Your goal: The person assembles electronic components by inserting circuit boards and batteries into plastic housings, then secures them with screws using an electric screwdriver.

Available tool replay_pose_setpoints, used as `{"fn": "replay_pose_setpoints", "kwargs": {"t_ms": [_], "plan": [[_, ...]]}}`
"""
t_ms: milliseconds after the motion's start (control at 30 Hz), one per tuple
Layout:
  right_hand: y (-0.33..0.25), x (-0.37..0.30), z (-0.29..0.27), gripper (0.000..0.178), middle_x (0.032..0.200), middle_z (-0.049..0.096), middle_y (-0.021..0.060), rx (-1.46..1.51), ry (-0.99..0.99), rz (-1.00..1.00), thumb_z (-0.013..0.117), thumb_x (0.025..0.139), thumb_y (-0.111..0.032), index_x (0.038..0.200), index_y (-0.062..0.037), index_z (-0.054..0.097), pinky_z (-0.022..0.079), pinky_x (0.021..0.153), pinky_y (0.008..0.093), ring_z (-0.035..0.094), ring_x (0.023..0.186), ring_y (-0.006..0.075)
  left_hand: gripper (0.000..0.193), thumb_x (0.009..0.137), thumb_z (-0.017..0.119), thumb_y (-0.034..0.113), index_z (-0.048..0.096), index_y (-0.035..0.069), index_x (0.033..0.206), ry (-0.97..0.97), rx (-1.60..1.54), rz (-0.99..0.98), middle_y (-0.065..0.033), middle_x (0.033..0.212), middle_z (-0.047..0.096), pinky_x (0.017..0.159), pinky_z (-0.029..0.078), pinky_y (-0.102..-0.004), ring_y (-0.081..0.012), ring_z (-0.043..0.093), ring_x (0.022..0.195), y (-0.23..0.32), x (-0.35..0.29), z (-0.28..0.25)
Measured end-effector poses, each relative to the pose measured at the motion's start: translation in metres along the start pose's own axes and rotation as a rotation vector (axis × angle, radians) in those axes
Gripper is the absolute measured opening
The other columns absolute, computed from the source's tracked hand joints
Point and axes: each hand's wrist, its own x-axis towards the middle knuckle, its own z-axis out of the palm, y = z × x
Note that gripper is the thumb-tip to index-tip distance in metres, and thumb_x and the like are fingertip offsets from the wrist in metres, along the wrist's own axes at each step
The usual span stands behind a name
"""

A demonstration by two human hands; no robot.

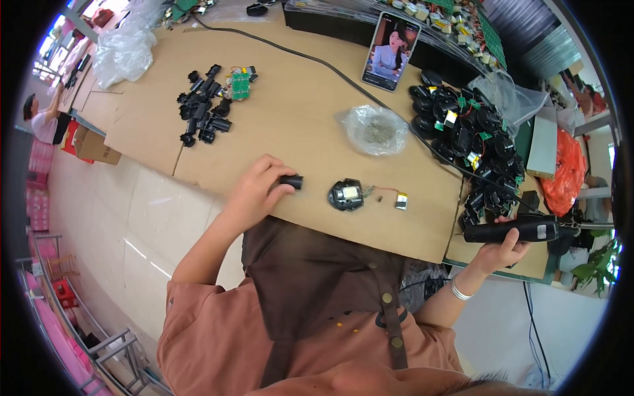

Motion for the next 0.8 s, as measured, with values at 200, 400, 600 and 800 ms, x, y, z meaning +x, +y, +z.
{"fn": "replay_pose_setpoints", "kwargs": {"t_ms": [200, 400, 600, 800], "plan": [[-0.024, 0.003, 0.048, 0.053, 0.084, 0.042, 0.0087, 0.468, -0.089, 0.127, 0.062, 0.077, -0.033, 0.112, 0.0018, 0.041, 0.035, 0.052, 0.0262, 0.042, 0.062, 0.0161, 0.024, 0.075, 0.068, 0.010, 0.058, 0.003, 0.097, 0.057, -0.055, 0.139, -0.0107, 0.096, 0.054, 0.069, 0.049, -0.0358, -0.0277, 0.058, 0.082, 0.052, 0.020, 0.050], [-0.030, -0.010, 0.066, 0.062, 0.083, 0.041, 0.0072, 0.624, -0.263, 0.189, 0.066, 0.073, -0.031, 0.121, -0.0044, 0.037, 0.036, 0.055, 0.0278, 0.042, 0.064, 0.0160, 0.023, 0.077, 0.068, 0.012, 0.057, 0.002, 0.094, -0.003, 0.073, 0.137, -0.0110, 0.091, 0.052, 0.064, 0.049, -0.0376, -0.0285, 0.059, 0.075, 0.064, 0.024, 0.062], [-0.026, -0.019, 0.067, 0.065, 0.080, 0.039, 0.0048, 0.653, -0.270, 0.257, 0.069, 0.068, -0.033, 0.121, -0.0097, 0.040, 0.034, 0.055, 0.0268, 0.041, 0.063, 0.0155, 0.022, 0.076, 0.069, 0.012, 0.057, 0.002, 0.092, -0.069, 0.028, 0.052, -0.0117, 0.090, 0.052, 0.061, 0.050, -0.0368, -0.0287, 0.059, 0.070, 0.067, 0.027, 0.060], [-0.023, -0.017, 0.067, 0.064, 0.079, 0.039, 0.0047, 0.642, -0.260, 0.249, 0.069, 0.068, -0.033, 0.121, -0.0103, 0.041, 0.034, 0.055, 0.0267, 0.041, 0.063, 0.0155, 0.021, 0.074, 0.070, 0.007, 0.059, 0.001, 0.091, -0.129, -0.065, -0.023, -0.0129, 0.096, 0.053, 0.068, 0.050, -0.0353, -0.0284, 0.060, 0.081, 0.065, 0.030, 0.054]]}}
